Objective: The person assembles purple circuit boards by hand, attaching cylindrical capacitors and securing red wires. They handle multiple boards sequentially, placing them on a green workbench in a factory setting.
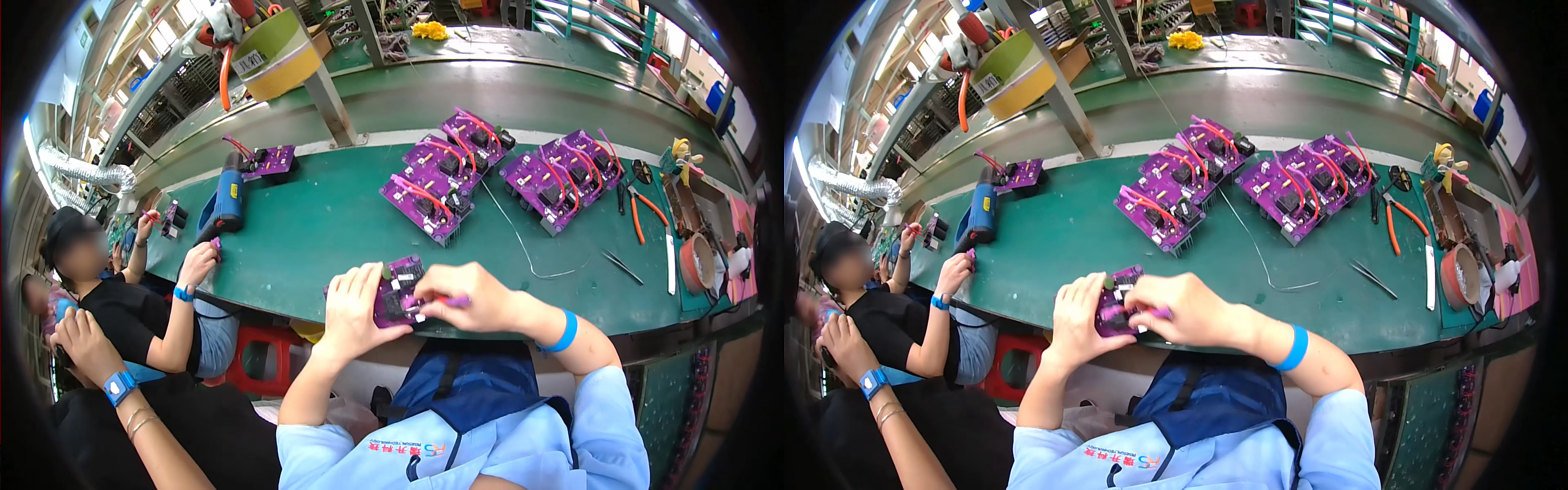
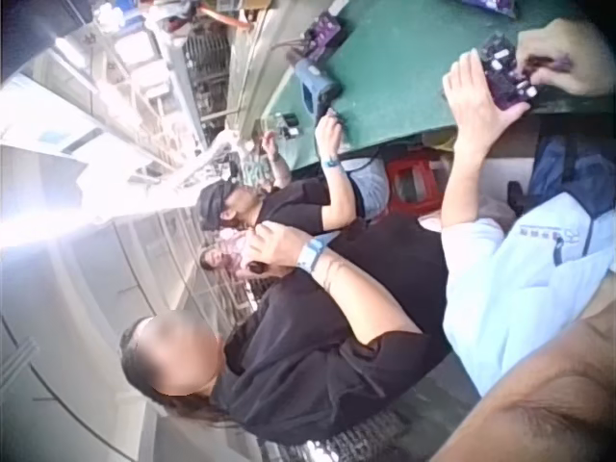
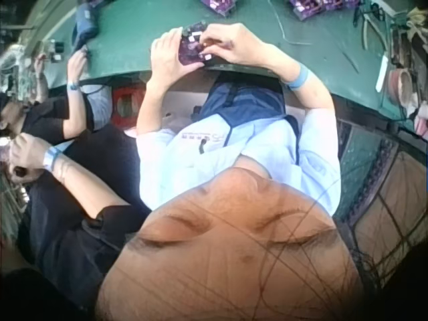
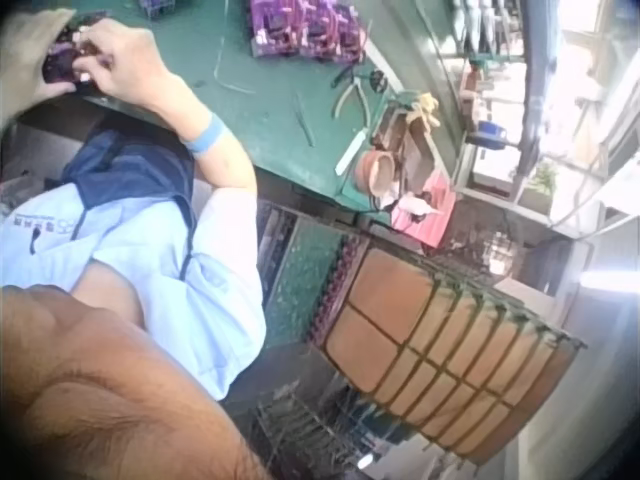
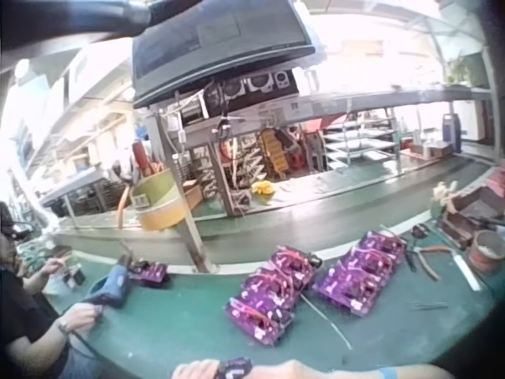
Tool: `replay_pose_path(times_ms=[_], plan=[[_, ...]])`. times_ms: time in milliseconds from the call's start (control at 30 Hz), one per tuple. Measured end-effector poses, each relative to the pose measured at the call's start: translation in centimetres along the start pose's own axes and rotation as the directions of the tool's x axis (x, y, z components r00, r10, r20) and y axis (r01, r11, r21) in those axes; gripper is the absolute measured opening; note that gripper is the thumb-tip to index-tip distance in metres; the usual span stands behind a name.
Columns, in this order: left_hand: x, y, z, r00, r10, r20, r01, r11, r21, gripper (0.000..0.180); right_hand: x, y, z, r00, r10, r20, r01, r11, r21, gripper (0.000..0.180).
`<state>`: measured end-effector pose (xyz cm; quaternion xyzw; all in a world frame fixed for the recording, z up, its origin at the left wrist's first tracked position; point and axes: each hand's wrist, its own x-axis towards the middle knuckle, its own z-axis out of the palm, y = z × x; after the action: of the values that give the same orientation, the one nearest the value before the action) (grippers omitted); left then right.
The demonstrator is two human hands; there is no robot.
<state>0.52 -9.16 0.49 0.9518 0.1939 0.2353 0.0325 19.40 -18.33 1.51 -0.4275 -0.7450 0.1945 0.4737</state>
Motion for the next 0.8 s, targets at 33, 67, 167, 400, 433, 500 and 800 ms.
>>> replay_pose_path(times_ms=[33, 67, 167, 400, 433, 500, 800], plan=[[0.0, 0.5, -0.1, 1.0, 0.01, 0.004, -0.01, 1.0, 0.019, 0.086, -0.4, -0.4, 0.0, 0.999, 0.02, 0.025, -0.02, 1.0, 0.001, 0.013], [-0.1, 0.9, -0.2, 1.0, 0.007, -0.004, -0.007, 0.999, 0.032, 0.082, -0.7, -0.2, 0.3, 1.0, -0.003, 0.024, 0.003, 1.0, -0.009, 0.015], [-0.2, 1.7, -0.2, 1.0, 0.026, 0.001, -0.026, 0.996, 0.084, 0.08, -1.1, -0.6, 1.3, 0.995, -0.1, -0.028, 0.092, 0.975, -0.2, 0.013], [0.5, 0.8, -0.4, 0.996, 0.062, 0.057, -0.066, 0.996, 0.066, 0.074, -1.2, 0.6, 3.2, 0.932, -0.353, -0.078, 0.315, 0.9, -0.302, 0.013], [0.6, 0.6, -0.3, 0.996, 0.072, 0.056, -0.073, 0.997, 0.028, 0.073, -1.0, 0.6, 3.4, 0.927, -0.362, -0.1, 0.32, 0.901, -0.291, 0.014], [0.7, 0.3, 0.3, 0.996, 0.079, 0.052, -0.076, 0.996, -0.05, 0.072, -0.9, 0.5, 3.3, 0.921, -0.354, -0.165, 0.3, 0.912, -0.281, 0.015], [2.5, 2.2, 0.5, 0.991, 0.079, 0.111, -0.073, 0.996, -0.061, 0.078, -3.0, 1.0, 0.6, 0.952, -0.262, -0.157, 0.206, 0.931, -0.301, 0.01]])
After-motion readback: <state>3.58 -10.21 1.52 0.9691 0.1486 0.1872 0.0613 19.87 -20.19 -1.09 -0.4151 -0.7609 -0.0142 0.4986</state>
